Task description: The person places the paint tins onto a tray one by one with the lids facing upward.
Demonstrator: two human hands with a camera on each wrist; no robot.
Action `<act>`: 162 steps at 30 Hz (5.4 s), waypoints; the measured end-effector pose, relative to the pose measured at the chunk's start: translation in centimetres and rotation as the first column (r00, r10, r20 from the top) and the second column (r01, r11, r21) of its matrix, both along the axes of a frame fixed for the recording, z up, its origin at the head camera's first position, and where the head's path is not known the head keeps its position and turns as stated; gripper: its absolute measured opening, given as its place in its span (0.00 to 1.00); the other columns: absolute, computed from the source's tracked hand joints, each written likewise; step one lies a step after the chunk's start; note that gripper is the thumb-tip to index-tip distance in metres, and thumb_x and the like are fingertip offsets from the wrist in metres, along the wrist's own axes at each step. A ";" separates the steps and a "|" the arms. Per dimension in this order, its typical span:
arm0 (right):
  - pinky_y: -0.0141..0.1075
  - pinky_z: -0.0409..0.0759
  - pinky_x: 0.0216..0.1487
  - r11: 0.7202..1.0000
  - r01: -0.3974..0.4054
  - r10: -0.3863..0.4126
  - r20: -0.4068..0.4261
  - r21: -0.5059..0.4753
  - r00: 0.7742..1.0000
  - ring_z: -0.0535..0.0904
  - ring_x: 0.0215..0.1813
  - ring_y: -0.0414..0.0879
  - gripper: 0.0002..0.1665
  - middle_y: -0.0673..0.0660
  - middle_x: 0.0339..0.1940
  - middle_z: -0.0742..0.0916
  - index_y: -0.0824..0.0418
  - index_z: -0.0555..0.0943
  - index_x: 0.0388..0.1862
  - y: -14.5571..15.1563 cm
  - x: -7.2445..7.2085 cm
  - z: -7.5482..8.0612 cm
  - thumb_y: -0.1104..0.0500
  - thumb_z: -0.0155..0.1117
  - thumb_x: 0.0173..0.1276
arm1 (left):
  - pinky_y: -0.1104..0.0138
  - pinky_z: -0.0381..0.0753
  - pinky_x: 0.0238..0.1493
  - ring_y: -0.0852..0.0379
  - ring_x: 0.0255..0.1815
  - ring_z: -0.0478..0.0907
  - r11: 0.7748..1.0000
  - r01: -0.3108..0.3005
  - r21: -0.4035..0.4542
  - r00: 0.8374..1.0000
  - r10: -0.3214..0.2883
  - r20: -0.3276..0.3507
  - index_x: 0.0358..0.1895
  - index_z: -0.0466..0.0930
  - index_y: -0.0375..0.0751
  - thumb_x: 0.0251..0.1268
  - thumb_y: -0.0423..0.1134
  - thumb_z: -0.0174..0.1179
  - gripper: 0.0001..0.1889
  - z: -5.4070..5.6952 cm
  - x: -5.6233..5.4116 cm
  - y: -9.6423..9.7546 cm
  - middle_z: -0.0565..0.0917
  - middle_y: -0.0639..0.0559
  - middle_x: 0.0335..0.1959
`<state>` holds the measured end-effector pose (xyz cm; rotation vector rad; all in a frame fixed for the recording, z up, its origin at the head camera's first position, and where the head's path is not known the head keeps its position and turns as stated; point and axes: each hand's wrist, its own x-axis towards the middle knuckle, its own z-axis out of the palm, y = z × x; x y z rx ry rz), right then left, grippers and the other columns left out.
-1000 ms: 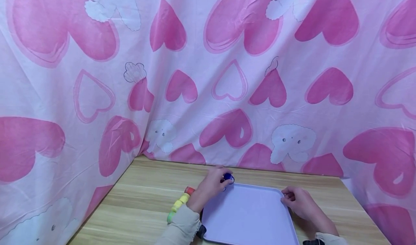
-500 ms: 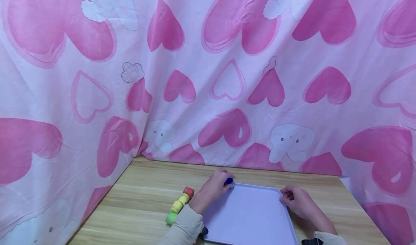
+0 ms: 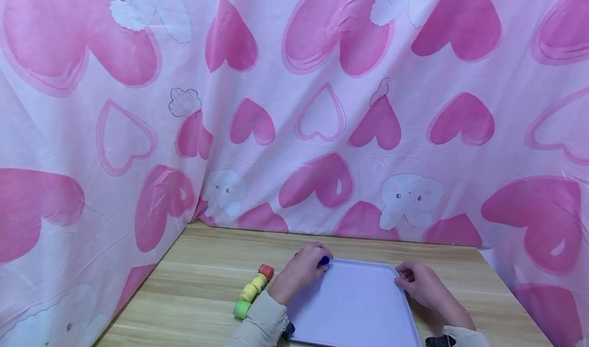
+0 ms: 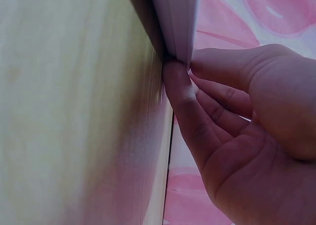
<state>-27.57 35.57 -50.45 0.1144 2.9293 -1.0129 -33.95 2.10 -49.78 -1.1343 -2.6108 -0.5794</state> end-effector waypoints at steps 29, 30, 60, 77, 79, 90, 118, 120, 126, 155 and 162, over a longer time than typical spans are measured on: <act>0.35 0.85 0.40 1.000 -0.016 0.016 -0.008 0.020 1.000 0.80 0.40 0.46 0.21 0.54 0.39 0.86 0.63 0.83 0.64 0.0 0.1 0.1 0.66 0.72 0.74 | 0.54 0.85 0.69 0.46 0.65 0.83 0.988 -0.107 0.108 0.994 0.107 0.002 0.59 0.88 0.44 0.71 0.35 0.72 0.15 1.6 1.9 -3.9 0.89 0.48 0.59; 0.35 0.85 0.40 1.000 -0.017 0.018 -0.013 0.023 1.000 0.80 0.40 0.46 0.21 0.54 0.39 0.86 0.62 0.83 0.64 0.0 0.1 0.1 0.65 0.72 0.74 | 0.53 0.85 0.69 0.45 0.65 0.84 0.988 -0.107 0.111 0.994 0.107 0.002 0.58 0.88 0.43 0.70 0.34 0.72 0.15 1.6 1.9 -4.3 0.89 0.47 0.58; 0.34 0.86 0.37 1.000 -0.010 0.010 -0.012 0.021 1.000 0.80 0.40 0.46 0.20 0.53 0.39 0.88 0.66 0.86 0.61 -0.1 -0.1 0.0 0.67 0.73 0.72 | 0.51 0.90 0.60 0.49 0.56 0.88 0.945 -0.257 0.203 0.938 0.193 0.289 0.57 0.89 0.38 0.74 0.30 0.66 0.12 0.0 1.1 -13.1 0.90 0.45 0.54; 0.36 0.88 0.41 1.000 0.003 -0.003 0.020 0.005 1.000 0.80 0.41 0.46 0.21 0.54 0.40 0.88 0.65 0.85 0.63 0.1 -0.2 -0.1 0.66 0.72 0.73 | 0.64 0.91 0.46 0.58 0.43 0.87 0.959 -0.227 0.172 0.897 0.137 0.420 0.45 0.91 0.42 0.72 0.29 0.66 0.06 0.5 0.8 -15.6 0.91 0.54 0.40; 0.36 0.88 0.41 1.000 0.002 -0.002 0.020 0.005 1.000 0.80 0.41 0.46 0.21 0.54 0.40 0.88 0.65 0.85 0.63 0.1 -0.1 -0.1 0.66 0.72 0.73 | 0.62 0.91 0.48 0.57 0.44 0.87 0.962 -0.224 0.158 0.889 0.135 0.437 0.46 0.92 0.42 0.73 0.31 0.67 0.06 0.5 0.8 -15.7 0.91 0.54 0.41; 0.34 0.87 0.40 1.000 -0.009 0.009 0.004 0.014 1.000 0.80 0.41 0.46 0.20 0.54 0.40 0.88 0.65 0.86 0.63 0.1 -0.1 -0.1 0.66 0.72 0.73 | 0.51 0.90 0.59 0.50 0.54 0.87 0.968 -0.191 0.162 0.858 0.085 0.506 0.60 0.88 0.37 0.75 0.32 0.64 0.15 0.1 0.8 -16.7 0.91 0.46 0.54; 0.33 0.85 0.39 0.999 -0.019 0.019 -0.012 0.028 1.000 0.80 0.41 0.45 0.20 0.53 0.39 0.87 0.66 0.86 0.63 0.0 -0.1 -0.1 0.66 0.72 0.74 | 0.61 0.90 0.51 0.56 0.48 0.86 0.901 -0.329 0.283 0.845 0.148 0.513 0.58 0.88 0.42 0.80 0.44 0.66 0.13 -0.3 0.5 -14.7 0.88 0.50 0.54; 0.34 0.85 0.38 0.999 -0.020 0.020 -0.012 0.027 1.000 0.80 0.41 0.46 0.20 0.53 0.39 0.87 0.65 0.86 0.63 0.0 -0.1 -0.1 0.66 0.71 0.74 | 0.60 0.91 0.51 0.54 0.49 0.86 0.895 -0.336 0.294 0.846 0.149 0.512 0.57 0.88 0.42 0.79 0.44 0.66 0.13 -0.1 0.6 -14.4 0.88 0.50 0.55; 0.33 0.84 0.37 1.000 -0.016 0.016 -0.004 0.015 1.000 0.79 0.40 0.46 0.20 0.53 0.39 0.87 0.65 0.86 0.63 0.0 -0.1 -0.1 0.66 0.71 0.74 | 0.61 0.92 0.50 0.52 0.51 0.88 0.890 -0.327 0.318 0.840 0.119 0.530 0.60 0.88 0.42 0.78 0.43 0.68 0.15 0.2 1.0 -13.8 0.89 0.48 0.56; 0.34 0.84 0.38 1.000 -0.009 0.009 0.010 0.000 1.000 0.79 0.40 0.46 0.20 0.53 0.39 0.87 0.66 0.85 0.64 -0.1 -0.1 0.2 0.67 0.70 0.74 | 0.72 0.88 0.43 0.61 0.45 0.86 0.939 -0.196 0.284 0.925 0.080 0.372 0.63 0.87 0.47 0.76 0.46 0.70 0.17 2.0 0.5 -8.2 0.90 0.57 0.46; 0.34 0.83 0.38 1.000 -0.010 0.010 0.012 0.003 1.000 0.79 0.40 0.46 0.20 0.53 0.39 0.87 0.67 0.85 0.64 0.0 -0.1 0.1 0.66 0.70 0.75 | 0.71 0.86 0.41 0.62 0.40 0.85 0.949 -0.148 0.277 0.946 0.054 0.319 0.56 0.88 0.44 0.75 0.45 0.71 0.14 2.2 0.0 -5.8 0.89 0.56 0.41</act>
